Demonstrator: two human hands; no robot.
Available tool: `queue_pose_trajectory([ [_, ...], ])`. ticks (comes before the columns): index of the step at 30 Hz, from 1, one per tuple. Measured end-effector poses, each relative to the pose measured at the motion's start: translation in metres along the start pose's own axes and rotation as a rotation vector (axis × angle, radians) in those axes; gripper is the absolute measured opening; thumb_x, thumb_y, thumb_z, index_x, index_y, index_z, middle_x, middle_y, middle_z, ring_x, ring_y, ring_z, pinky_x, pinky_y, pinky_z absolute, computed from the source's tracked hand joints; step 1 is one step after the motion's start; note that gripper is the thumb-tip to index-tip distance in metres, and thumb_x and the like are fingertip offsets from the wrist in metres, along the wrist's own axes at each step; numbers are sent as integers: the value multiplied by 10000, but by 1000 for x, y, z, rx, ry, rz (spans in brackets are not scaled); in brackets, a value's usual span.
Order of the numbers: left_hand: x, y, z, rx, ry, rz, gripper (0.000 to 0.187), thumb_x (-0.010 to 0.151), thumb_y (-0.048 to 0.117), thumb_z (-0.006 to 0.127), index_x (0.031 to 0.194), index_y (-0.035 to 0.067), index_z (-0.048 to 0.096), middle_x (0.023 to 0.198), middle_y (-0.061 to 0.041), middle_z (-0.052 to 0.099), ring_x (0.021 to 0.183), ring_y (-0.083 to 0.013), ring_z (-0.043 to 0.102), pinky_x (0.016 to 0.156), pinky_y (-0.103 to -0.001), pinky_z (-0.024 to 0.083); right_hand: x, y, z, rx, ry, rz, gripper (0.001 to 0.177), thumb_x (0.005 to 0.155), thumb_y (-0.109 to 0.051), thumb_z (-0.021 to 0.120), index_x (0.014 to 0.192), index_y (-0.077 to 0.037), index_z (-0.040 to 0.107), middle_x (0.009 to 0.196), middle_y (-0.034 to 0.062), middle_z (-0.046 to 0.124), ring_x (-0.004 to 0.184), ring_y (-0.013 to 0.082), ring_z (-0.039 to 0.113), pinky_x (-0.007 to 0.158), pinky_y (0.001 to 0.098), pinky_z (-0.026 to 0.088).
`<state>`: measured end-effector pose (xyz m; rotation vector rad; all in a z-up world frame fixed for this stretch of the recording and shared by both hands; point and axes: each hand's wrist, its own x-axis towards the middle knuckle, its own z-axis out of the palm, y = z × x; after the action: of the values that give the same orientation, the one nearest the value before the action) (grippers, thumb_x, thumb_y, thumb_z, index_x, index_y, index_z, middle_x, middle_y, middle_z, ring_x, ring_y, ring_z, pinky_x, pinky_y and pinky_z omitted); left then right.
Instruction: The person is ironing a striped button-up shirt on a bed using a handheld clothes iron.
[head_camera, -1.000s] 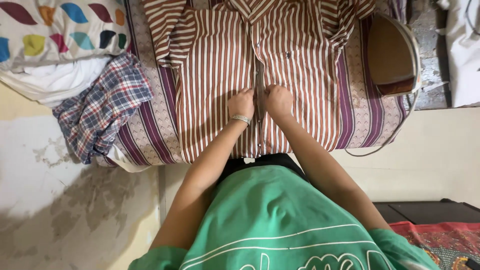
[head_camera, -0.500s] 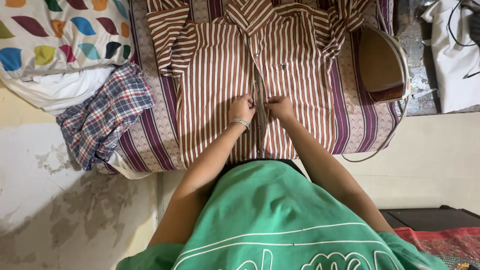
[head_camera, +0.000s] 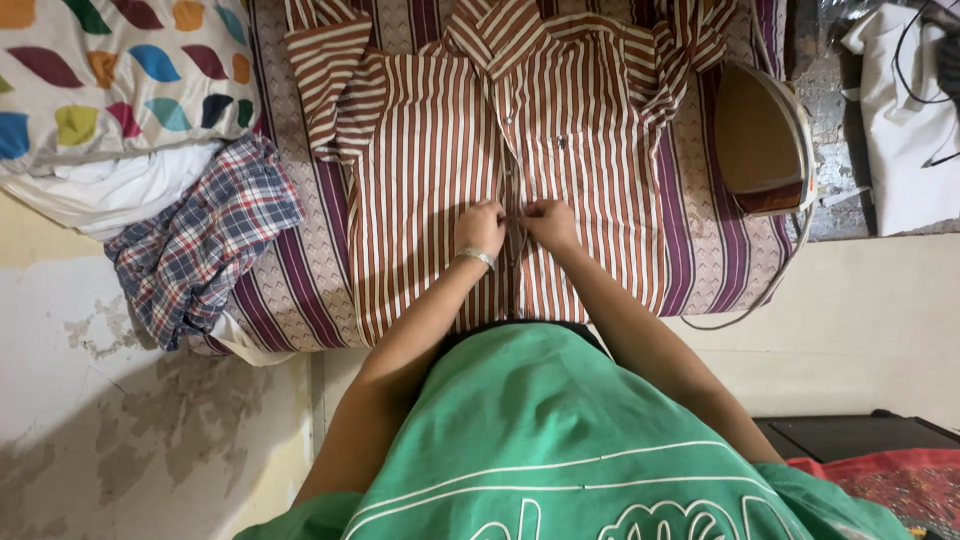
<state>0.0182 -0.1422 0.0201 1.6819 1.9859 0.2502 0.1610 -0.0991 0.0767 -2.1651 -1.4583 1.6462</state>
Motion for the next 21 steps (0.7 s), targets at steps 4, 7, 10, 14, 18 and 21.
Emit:
queue_pose_trajectory([
  [4, -6, -3, 4, -116, -61, -51, 87, 844, 139, 782, 910, 123, 728, 933, -39, 732, 768, -176, 692, 625, -315, 596, 3, 9, 4, -71, 25, -24, 212, 874, -73, 765, 1081, -24, 759, 876, 122, 770, 661, 137, 708, 576, 283, 589],
  [7, -9, -5, 2, -297, -31, -181, 58, 879, 144, 789, 881, 102, 750, 931, -70, 770, 822, -209, 732, 778, -355, 601, 5, 10, 5, 61, 15, -100, 202, 857, -74, 779, 1047, -8, 775, 876, 115, 780, 669, 132, 727, 597, 278, 603],
  [10, -13, -5, 7, -314, 30, -199, 75, 847, 138, 805, 880, 94, 754, 944, -91, 770, 861, -238, 736, 807, -382, 605, 5, 14, 7, 32, 29, -57, 207, 865, -83, 787, 1063, -24, 773, 884, 106, 783, 683, 131, 720, 604, 299, 590],
  [14, -14, 0, -1, -214, 31, -115, 83, 822, 140, 796, 872, 111, 736, 974, -55, 756, 844, -201, 727, 723, -348, 626, 9, 21, 10, -26, 43, -84, 187, 872, -109, 779, 1052, -58, 794, 880, 75, 794, 683, 111, 717, 603, 298, 579],
  [18, -7, 2, -7, -157, -56, -186, 107, 840, 188, 807, 895, 129, 736, 1009, -46, 748, 850, -187, 719, 694, -339, 634, 5, 18, 10, -53, 70, -84, 197, 874, -133, 785, 1063, -75, 787, 879, 58, 786, 676, 102, 708, 605, 291, 570],
  [21, 0, -10, 16, -128, 8, -112, 59, 809, 166, 816, 820, 141, 763, 935, -40, 768, 802, -186, 720, 696, -343, 618, -6, 7, 8, -40, 56, -33, 172, 893, -122, 774, 1057, -70, 781, 878, 75, 784, 674, 118, 696, 596, 301, 565],
])
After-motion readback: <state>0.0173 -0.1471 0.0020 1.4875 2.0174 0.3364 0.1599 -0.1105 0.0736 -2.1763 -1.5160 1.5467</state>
